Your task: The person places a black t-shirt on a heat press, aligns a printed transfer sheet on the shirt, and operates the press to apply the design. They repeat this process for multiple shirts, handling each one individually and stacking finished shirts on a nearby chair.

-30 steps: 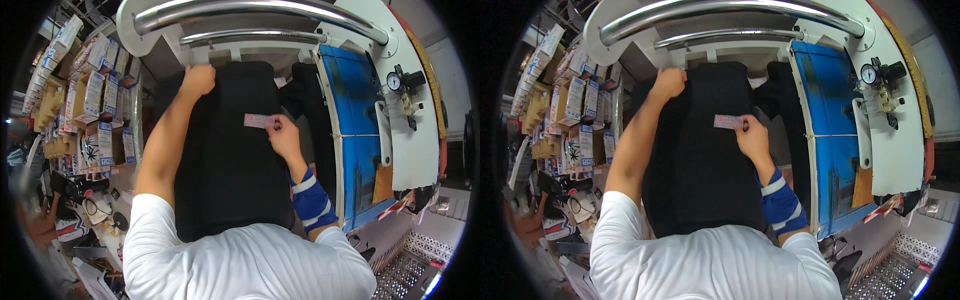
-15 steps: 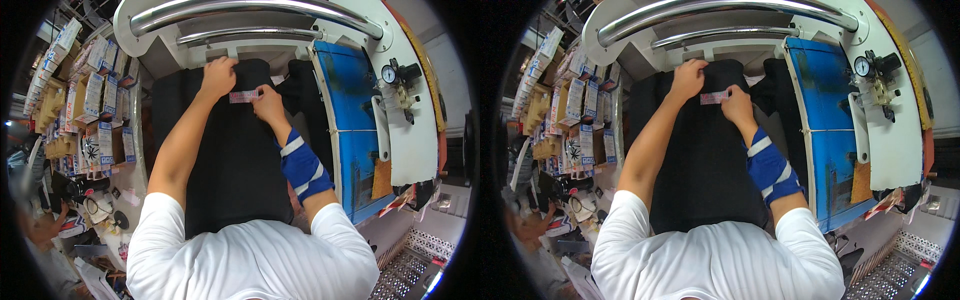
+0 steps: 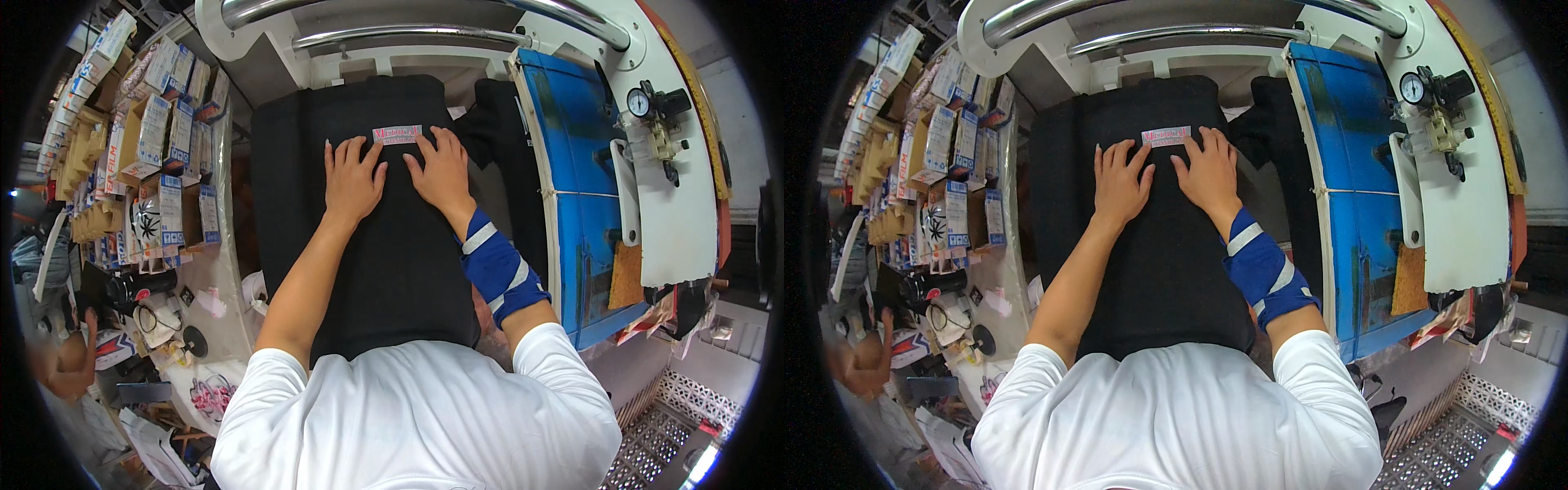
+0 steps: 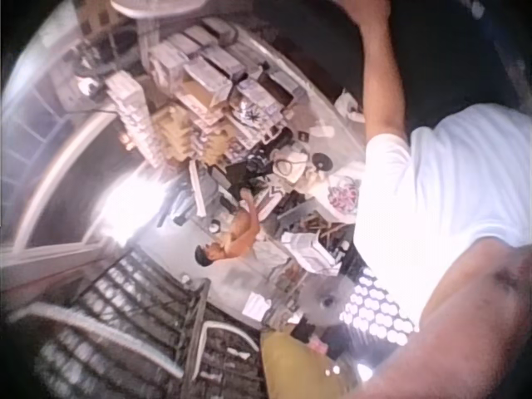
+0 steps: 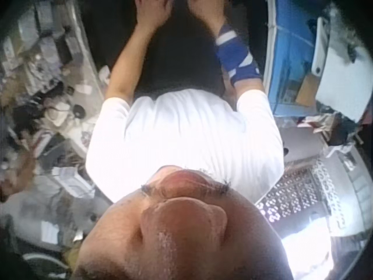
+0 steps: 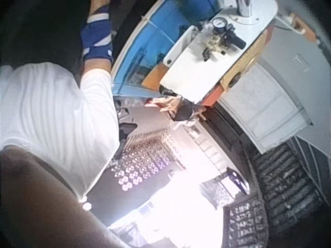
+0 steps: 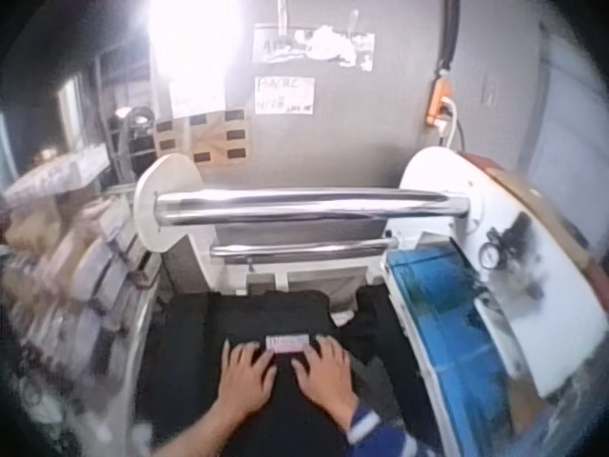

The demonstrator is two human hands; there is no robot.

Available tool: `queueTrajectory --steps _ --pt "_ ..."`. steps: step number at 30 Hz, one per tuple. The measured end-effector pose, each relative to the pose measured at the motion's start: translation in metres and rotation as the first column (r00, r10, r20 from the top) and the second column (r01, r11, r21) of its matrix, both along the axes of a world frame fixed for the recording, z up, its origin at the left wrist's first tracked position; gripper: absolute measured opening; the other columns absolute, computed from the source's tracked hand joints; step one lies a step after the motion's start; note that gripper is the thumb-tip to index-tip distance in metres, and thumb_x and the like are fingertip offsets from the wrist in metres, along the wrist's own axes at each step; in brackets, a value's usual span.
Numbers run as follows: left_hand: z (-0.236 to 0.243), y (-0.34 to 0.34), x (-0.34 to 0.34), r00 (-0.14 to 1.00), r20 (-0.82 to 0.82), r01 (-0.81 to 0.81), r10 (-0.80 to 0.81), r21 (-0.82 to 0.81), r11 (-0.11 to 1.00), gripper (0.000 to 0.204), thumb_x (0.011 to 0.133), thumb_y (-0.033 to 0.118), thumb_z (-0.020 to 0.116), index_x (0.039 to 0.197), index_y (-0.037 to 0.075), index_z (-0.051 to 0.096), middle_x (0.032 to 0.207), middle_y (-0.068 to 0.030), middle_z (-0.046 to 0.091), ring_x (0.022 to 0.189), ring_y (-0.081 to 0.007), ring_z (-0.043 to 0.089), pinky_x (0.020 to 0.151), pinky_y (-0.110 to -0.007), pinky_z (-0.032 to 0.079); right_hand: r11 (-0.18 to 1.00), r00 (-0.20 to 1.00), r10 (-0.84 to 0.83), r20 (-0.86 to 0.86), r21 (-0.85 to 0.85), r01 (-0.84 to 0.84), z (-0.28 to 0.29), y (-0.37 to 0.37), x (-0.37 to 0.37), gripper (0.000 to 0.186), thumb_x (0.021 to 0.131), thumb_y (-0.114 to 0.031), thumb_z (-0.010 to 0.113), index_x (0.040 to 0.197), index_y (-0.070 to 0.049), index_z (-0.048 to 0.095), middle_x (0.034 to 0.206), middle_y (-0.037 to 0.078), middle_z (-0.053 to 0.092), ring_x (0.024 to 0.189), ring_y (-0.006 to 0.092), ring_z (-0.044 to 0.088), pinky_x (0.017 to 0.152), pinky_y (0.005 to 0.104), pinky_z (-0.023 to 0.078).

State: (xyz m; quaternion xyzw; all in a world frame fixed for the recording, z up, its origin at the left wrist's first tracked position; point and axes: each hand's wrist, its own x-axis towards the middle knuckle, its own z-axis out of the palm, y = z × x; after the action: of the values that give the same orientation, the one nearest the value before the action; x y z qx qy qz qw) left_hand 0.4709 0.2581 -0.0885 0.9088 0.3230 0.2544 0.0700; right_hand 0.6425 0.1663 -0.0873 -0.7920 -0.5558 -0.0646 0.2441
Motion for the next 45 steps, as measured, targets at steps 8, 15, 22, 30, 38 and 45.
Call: queueTrajectory --steps 8,15,22,30,38,45 --pt "-0.01 0.004 -0.007 0.997 0.075 0.027 -0.024 -0.039 0.999 0.032 0.095 0.024 0.064 0.124 0.012 0.07 0.131 -0.014 0.059 0.129 -0.0341 0.053 0.118 -0.064 0.028 0.998 0.999 0.036 0.015 0.056 -0.037 -0.007 -0.009 -0.004 0.037 0.093 -0.032 0.068 0.124 -0.011 0.069 0.137 0.018 0.057 0.133 0.0399 0.048 0.107 0.0525 0.041" --pt "-0.005 -0.005 -0.016 1.0 -0.006 -0.01 0.01 -0.018 1.0 0.035 0.096 0.025 0.064 0.128 0.013 0.068 0.136 -0.0129 0.058 0.135 -0.0338 0.048 0.118 -0.067 0.025 0.995 0.998 0.051 0.033 0.085 -0.053 -0.007 -0.009 -0.005 0.033 0.092 -0.029 0.069 0.12 -0.013 0.071 0.132 0.016 0.059 0.128 0.0386 0.051 0.105 0.0518 0.042" --pt "-0.003 -0.007 -0.017 1.0 0.001 -0.021 0.021 -0.053 0.998 0.036 0.095 0.024 0.064 0.13 0.013 0.067 0.138 -0.0129 0.057 0.137 -0.0338 0.047 0.118 -0.067 0.025 0.99 0.996 0.085 0.029 0.107 -0.088 -0.008 -0.01 -0.005 0.028 0.091 -0.028 0.069 0.116 -0.015 0.074 0.131 0.015 0.061 0.127 0.038 0.052 0.105 0.0511 0.041" --pt "-0.001 -0.005 -0.016 0.999 0.026 -0.028 0.029 -0.048 0.998 0.037 0.095 0.024 0.064 0.13 0.012 0.067 0.137 -0.0139 0.058 0.136 -0.0342 0.048 0.118 -0.066 0.026 0.991 0.996 0.084 0.036 0.097 -0.087 -0.006 -0.009 -0.006 0.028 0.09 -0.028 0.071 0.115 -0.016 0.074 0.129 0.014 0.061 0.127 0.037 0.052 0.104 0.0509 0.041" --pt "-0.005 -0.007 -0.018 0.999 0.032 -0.023 0.025 -0.065 0.998 0.036 0.095 0.023 0.064 0.129 0.011 0.068 0.136 -0.0143 0.058 0.136 -0.0346 0.048 0.119 -0.065 0.025 0.989 0.994 0.091 0.058 0.116 -0.097 -0.006 -0.01 -0.006 0.027 0.089 -0.027 0.072 0.115 -0.017 0.075 0.128 0.013 0.062 0.125 0.0369 0.053 0.103 0.0506 0.042" --pt "-0.005 -0.008 -0.02 0.999 0.045 -0.021 0.024 -0.063 0.998 0.035 0.094 0.022 0.064 0.127 0.012 0.069 0.136 -0.0142 0.059 0.136 -0.0344 0.048 0.119 -0.065 0.026 0.988 0.995 0.097 0.027 0.118 -0.1 -0.006 -0.009 -0.005 0.027 0.09 -0.025 0.071 0.114 -0.016 0.075 0.128 0.013 0.062 0.125 0.0363 0.053 0.103 0.0499 0.042"
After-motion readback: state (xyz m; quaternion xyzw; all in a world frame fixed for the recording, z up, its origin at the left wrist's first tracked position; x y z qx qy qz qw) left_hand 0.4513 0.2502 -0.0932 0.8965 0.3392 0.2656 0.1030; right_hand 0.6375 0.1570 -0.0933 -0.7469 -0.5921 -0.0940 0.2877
